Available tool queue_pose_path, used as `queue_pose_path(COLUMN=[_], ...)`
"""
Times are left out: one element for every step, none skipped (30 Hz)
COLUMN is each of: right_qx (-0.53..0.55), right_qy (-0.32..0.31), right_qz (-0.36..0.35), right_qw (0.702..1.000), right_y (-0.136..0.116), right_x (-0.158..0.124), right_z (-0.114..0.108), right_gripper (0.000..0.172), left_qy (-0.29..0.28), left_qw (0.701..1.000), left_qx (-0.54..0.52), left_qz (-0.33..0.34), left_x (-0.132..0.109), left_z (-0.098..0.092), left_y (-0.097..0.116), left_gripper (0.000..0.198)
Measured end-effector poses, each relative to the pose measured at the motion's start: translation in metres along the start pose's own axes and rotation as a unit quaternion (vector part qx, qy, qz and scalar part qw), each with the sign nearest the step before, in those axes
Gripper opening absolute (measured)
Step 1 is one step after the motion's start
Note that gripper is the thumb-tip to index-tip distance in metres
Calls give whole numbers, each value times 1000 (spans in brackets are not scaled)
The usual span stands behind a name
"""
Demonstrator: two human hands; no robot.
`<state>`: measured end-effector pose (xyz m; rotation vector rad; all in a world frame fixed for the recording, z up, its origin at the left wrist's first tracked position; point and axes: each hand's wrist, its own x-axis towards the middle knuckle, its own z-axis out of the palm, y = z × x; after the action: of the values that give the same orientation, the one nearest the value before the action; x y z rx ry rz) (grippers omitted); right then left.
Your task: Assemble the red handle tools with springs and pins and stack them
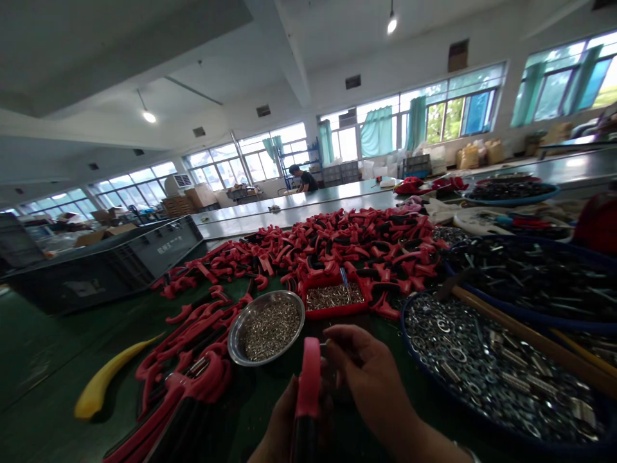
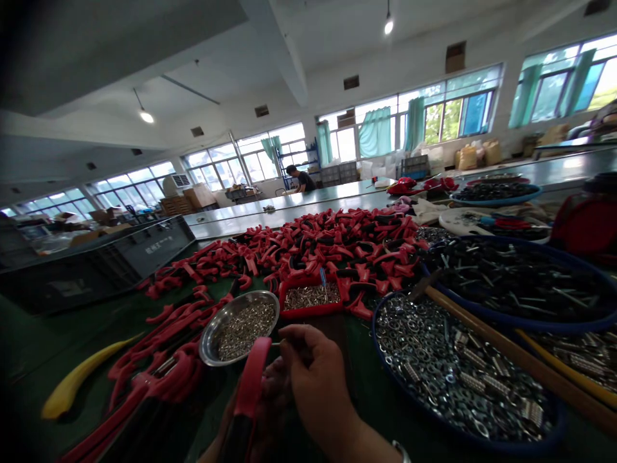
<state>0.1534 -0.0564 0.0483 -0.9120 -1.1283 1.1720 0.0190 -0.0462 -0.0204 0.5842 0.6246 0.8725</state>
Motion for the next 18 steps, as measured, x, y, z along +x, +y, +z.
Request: queue_pose_path(right_qx=[30, 58, 83, 104, 121, 134, 140, 139, 131, 116, 96, 75, 55, 36, 20, 5, -12, -33], right_qy=[-1, -1, -1, 4, 11, 19, 21, 15, 2, -11, -21, -27, -26, -22, -25, -34, -48, -61], right_qz=[33, 56, 69, 78, 86, 92, 97, 102, 105, 107, 107, 106, 103, 97, 91, 82, 71, 53], right_qw=[999, 997, 994, 991, 989, 987, 985, 985, 986, 987, 989, 991, 993, 994, 995, 996, 996, 996], right_y=[1, 3, 5, 7, 10, 12, 15, 18, 20, 22, 23, 23, 22, 21, 19, 16, 14, 13], right_x=[1, 2, 2, 3, 4, 6, 7, 9, 11, 12, 13, 12, 11, 9, 6, 4, 1, -2], right_z=[0, 0, -1, -1, -3, -5, -8, -11, -16, -20, -24, -28, -30, -30, -30, -27, -24, -20], right_gripper=[23, 25, 27, 29, 32, 35, 37, 37, 36, 34, 31, 28, 25, 23, 21, 19, 18, 16], left_qy=[10, 21, 30, 37, 41, 38, 31, 18, 0, -21, -41, -61, -79, -93, -103, -111, -114, -107], left_qw=[1000, 999, 999, 998, 998, 997, 997, 997, 997, 997, 998, 997, 996, 995, 993, 992, 992, 993], left_qx=[-23, -31, -23, -11, 2, 15, 26, 34, 40, 39, 32, 19, 1, -19, -38, -46, -33, -1], left_qz=[-8, -18, -29, -41, -53, -65, -73, -73, -68, -58, -47, -38, -37, -40, -41, -43, -45, -46], left_x=[-1, -2, -2, -3, -4, -5, -6, -6, -7, -6, -5, -3, -1, 2, 4, 6, 8, 8], left_z=[0, 1, 4, 8, 13, 17, 20, 22, 21, 18, 13, 6, -1, -7, -13, -16, -18, -16], left_y=[1, 3, 6, 9, 12, 15, 17, 18, 18, 16, 13, 10, 6, 2, -1, -2, -2, 0], left_gripper=[49, 47, 46, 45, 46, 48, 49, 50, 49, 49, 49, 51, 54, 58, 62, 67, 70, 72])
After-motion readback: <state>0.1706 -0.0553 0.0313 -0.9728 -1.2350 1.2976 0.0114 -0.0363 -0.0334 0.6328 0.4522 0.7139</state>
